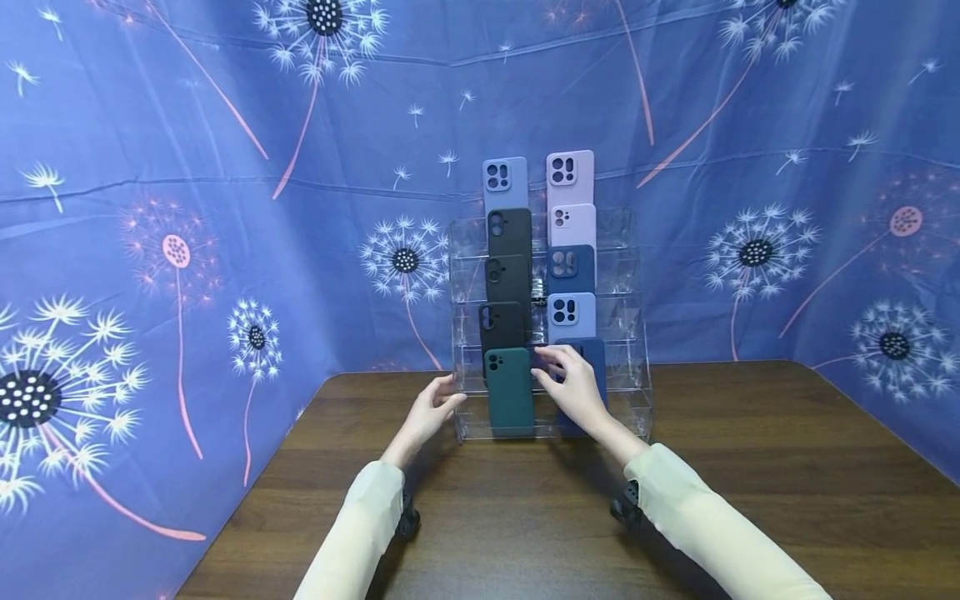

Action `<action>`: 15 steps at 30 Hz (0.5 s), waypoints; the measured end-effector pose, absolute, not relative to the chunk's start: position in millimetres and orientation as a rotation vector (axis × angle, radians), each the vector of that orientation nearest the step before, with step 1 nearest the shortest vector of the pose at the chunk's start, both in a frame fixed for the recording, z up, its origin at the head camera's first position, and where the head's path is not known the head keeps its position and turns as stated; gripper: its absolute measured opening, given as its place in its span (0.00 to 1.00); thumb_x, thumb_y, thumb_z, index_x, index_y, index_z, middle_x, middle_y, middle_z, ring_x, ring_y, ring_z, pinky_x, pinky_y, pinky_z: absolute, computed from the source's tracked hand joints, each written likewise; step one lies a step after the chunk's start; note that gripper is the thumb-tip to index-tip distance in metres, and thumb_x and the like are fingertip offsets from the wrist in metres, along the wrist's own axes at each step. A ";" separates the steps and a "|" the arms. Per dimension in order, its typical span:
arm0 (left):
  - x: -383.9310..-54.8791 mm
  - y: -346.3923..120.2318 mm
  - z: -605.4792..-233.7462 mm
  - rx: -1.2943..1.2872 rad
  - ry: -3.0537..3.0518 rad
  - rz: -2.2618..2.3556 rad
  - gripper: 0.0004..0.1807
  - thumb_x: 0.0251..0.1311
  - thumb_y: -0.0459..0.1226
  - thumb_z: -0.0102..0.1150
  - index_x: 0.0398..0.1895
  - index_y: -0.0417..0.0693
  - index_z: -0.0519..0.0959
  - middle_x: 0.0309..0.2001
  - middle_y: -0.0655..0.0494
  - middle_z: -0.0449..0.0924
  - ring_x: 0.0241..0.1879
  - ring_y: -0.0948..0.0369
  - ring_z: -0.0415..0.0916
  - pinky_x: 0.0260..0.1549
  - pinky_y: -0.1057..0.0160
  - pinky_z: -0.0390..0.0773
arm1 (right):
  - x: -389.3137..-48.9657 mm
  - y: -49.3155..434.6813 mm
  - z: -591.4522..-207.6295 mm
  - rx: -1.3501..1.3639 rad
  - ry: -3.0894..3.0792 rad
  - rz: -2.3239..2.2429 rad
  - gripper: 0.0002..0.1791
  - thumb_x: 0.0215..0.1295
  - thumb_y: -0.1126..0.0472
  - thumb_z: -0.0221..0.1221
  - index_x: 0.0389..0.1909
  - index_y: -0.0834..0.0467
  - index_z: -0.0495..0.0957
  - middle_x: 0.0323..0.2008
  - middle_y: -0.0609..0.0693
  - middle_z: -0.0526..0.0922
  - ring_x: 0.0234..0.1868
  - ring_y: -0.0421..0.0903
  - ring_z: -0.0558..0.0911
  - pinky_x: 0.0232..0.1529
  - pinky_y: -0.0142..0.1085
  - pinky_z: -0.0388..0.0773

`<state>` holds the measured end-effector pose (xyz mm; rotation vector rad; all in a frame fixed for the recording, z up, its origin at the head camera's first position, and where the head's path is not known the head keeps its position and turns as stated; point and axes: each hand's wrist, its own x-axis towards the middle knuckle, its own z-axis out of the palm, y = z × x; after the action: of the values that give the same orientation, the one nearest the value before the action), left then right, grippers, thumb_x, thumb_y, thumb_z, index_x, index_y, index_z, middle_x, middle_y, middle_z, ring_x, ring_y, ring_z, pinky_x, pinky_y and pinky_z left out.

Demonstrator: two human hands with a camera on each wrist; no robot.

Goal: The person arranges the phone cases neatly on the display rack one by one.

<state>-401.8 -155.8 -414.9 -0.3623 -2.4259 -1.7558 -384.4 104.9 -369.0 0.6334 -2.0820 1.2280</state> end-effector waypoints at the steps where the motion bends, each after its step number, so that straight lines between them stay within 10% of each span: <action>1: -402.1 -156.3 -414.9 -0.359 -2.425 -1.756 0.27 0.62 0.37 0.58 0.63 0.40 0.67 0.52 0.39 0.77 0.47 0.53 0.78 0.45 0.57 0.81 | -382.8 106.5 -368.8 0.641 -2.083 1.225 0.17 0.56 0.68 0.65 0.48 0.67 0.79 0.45 0.60 0.78 0.48 0.56 0.81 0.49 0.42 0.80; 15: -397.7 -168.4 -404.4 -0.255 -2.381 -1.756 0.22 0.58 0.36 0.62 0.53 0.32 0.74 0.49 0.36 0.78 0.44 0.52 0.80 0.41 0.58 0.83 | -365.2 151.3 -365.6 0.713 -2.049 0.927 0.17 0.51 0.69 0.67 0.44 0.64 0.81 0.40 0.54 0.83 0.42 0.50 0.83 0.43 0.39 0.80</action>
<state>-397.7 -168.4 -404.4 -0.2553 -2.3814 -1.7562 -365.2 151.3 -365.6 0.7132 -2.0489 0.9273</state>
